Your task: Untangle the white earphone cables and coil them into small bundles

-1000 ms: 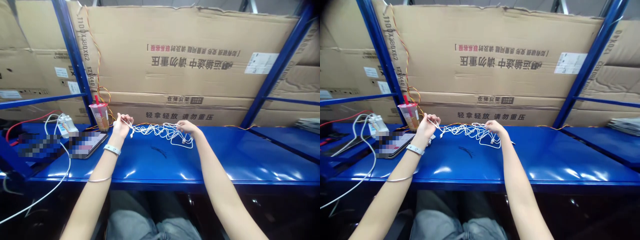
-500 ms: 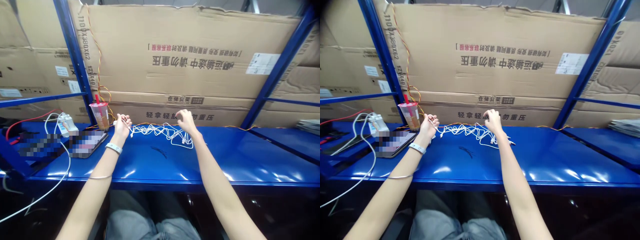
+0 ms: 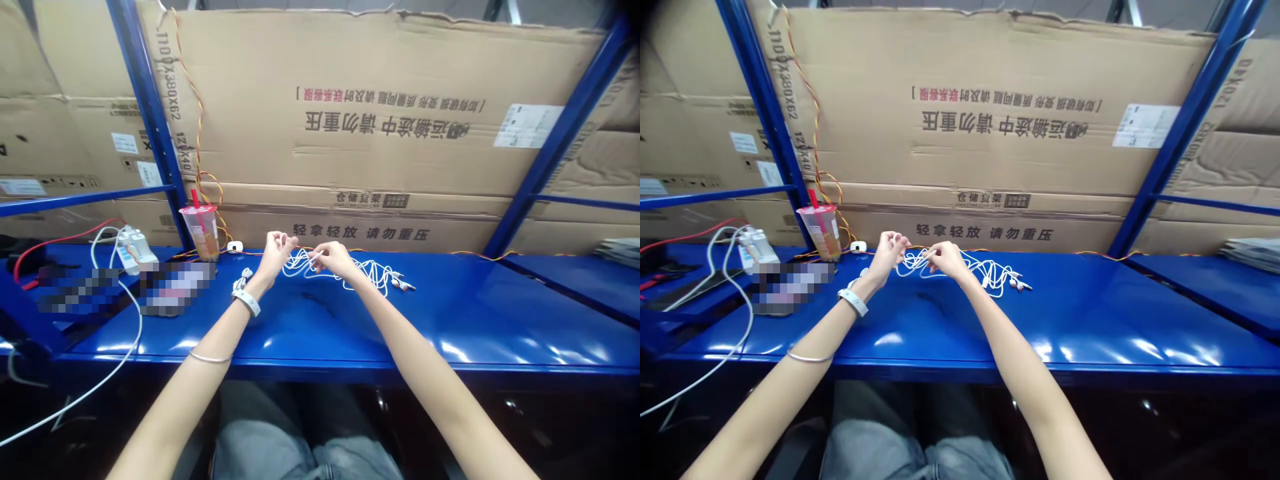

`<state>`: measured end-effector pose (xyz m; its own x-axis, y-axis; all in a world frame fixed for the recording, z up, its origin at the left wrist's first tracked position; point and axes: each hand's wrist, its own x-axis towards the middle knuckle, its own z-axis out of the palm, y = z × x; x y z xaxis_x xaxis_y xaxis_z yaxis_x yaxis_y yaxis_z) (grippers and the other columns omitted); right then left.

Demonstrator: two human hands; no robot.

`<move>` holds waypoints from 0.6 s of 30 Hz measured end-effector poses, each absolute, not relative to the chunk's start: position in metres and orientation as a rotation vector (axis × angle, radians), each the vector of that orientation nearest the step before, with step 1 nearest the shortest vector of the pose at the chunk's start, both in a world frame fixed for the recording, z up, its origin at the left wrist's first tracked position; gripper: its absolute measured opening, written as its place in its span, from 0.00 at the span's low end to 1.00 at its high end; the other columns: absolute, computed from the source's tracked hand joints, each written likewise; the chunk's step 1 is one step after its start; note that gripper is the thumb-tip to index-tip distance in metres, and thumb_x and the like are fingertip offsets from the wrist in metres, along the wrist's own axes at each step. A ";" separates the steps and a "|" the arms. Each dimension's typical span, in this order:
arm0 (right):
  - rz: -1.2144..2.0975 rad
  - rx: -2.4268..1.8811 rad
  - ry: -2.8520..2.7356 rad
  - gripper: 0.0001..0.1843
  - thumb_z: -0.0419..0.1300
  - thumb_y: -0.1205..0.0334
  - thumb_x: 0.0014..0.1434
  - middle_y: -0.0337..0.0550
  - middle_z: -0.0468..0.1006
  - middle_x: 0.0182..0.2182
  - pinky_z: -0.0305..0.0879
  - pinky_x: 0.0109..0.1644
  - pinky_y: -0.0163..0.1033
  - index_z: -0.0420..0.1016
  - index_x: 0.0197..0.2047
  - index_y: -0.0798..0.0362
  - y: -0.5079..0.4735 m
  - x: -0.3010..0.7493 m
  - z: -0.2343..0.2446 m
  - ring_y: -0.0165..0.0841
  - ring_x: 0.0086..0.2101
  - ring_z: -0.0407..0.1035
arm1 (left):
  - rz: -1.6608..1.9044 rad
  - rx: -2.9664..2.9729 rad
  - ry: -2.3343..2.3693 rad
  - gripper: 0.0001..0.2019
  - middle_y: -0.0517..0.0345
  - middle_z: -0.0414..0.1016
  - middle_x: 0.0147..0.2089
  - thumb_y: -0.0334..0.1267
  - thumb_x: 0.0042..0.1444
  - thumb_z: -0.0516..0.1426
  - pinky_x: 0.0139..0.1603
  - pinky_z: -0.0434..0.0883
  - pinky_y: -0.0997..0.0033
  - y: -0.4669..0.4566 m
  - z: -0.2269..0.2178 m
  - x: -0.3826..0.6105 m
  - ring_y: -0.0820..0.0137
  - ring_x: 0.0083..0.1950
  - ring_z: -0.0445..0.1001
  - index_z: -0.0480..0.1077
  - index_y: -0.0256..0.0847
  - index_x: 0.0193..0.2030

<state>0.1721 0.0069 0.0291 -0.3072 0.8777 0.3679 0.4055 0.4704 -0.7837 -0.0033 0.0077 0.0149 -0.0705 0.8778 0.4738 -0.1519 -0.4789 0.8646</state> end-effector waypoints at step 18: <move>0.684 -1.086 -1.845 0.13 0.63 0.69 0.47 0.46 0.81 0.32 0.69 0.37 0.36 0.77 0.39 0.57 0.009 0.182 0.032 0.33 0.33 0.74 | 1.503 1.812 0.789 0.09 0.59 0.69 0.26 0.43 0.56 0.58 0.36 0.66 0.73 0.004 0.011 0.005 0.70 0.31 0.69 0.73 0.41 0.39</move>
